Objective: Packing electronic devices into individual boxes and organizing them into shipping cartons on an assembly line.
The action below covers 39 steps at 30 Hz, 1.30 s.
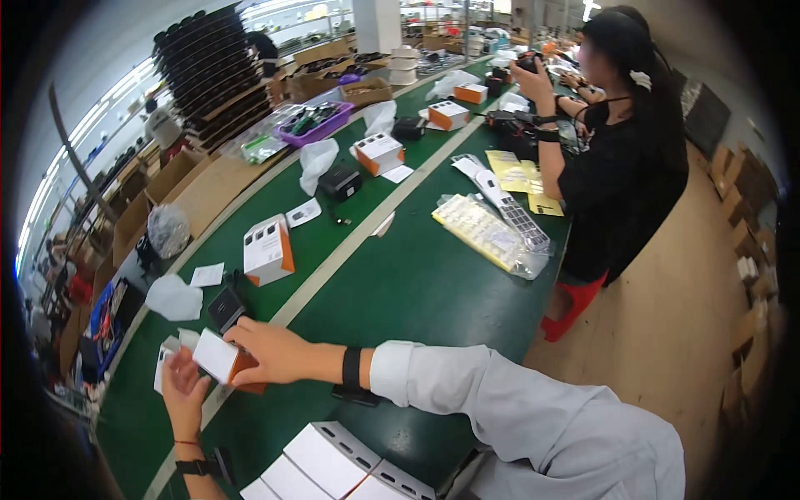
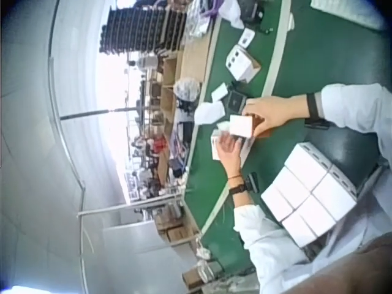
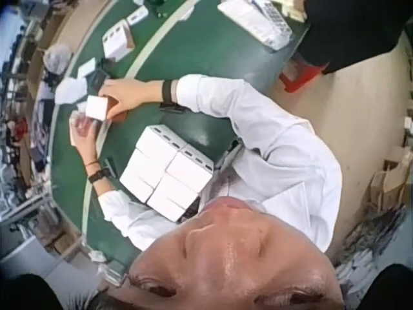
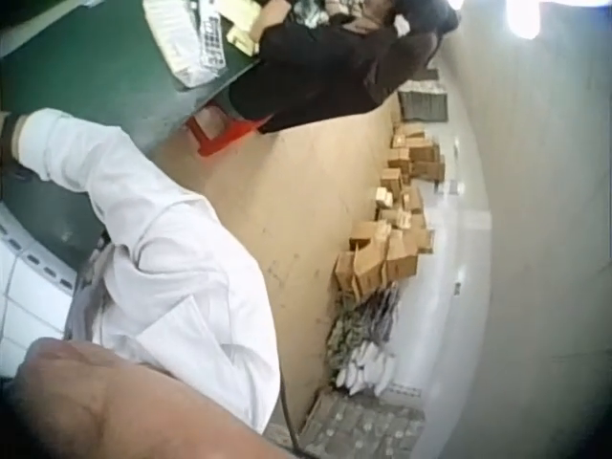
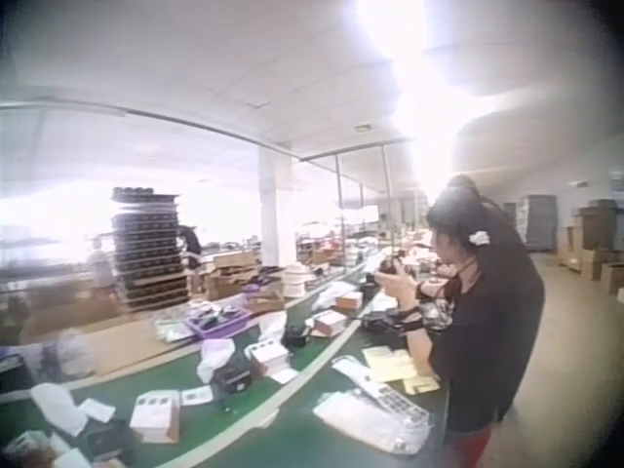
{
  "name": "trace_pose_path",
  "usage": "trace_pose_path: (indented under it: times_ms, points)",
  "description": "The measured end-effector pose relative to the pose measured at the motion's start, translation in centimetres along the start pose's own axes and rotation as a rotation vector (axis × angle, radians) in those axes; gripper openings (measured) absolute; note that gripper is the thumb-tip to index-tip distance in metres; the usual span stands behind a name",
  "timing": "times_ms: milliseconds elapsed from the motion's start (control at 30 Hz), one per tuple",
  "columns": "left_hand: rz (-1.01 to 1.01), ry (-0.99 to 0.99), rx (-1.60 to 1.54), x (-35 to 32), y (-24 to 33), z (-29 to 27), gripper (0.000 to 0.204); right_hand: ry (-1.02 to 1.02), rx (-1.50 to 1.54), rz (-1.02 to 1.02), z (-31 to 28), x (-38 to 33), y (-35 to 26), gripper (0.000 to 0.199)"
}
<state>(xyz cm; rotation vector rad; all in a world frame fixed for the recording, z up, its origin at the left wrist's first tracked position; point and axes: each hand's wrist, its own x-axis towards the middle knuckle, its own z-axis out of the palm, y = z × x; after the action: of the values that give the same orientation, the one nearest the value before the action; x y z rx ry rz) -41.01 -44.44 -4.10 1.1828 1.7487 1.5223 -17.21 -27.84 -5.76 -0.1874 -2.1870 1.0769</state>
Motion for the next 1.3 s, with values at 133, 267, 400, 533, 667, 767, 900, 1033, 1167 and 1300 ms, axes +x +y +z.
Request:
trace_pose_path:
  times_ms: [133, 267, 400, 533, 667, 767, 900, 1033, 1167, 1300]
  points:
    - [-0.064, -0.225, -0.039, -0.6, -1.9, 3.5, 0.105, -0.029, 0.059, 0.133, -0.2, -0.7, 1.1, 0.067]
    - [-0.059, -0.242, -0.168, -1.1, -3.7, 2.7, 0.123, -0.157, -0.005, 0.033, 0.7, 0.7, 3.1, 0.087]
    - [0.074, -0.114, -0.251, -2.3, -4.9, 2.9, 0.132, -0.23, 0.247, -0.036, 1.5, 1.1, 4.2, 0.096]
    - [0.243, -0.085, -0.006, -1.7, -6.1, 0.1, 0.137, -0.29, 0.368, 0.069, 2.7, 1.7, 2.9, 0.093]
    - [0.252, 0.075, -0.13, -2.9, -4.1, 4.3, 0.136, -0.304, 0.322, 0.051, 1.5, 2.0, 2.4, 0.093]
    - [0.135, 0.006, 0.029, -3.6, -5.4, 3.4, 0.14, -0.321, 0.335, 0.096, 1.7, 2.0, 1.1, 0.093]
    - [0.134, -0.008, 0.012, -3.3, -4.1, 2.1, 0.14, -0.129, -0.223, -0.516, 1.6, 2.6, -1.2, 0.06]
    - [0.23, -0.181, 0.14, -3.1, -2.0, 1.5, 0.148, -0.114, -0.333, -0.677, 3.4, 2.2, -1.3, 0.024]
    - [0.108, -0.327, 0.063, -3.3, -1.1, 1.0, 0.16, -0.076, -0.424, -0.73, 4.2, 2.2, -1.5, 0.021]
    - [0.188, -0.415, 0.178, -3.2, -2.2, -0.3, 0.162, -0.117, -0.47, -0.743, 4.5, 2.4, -1.8, 0.025]
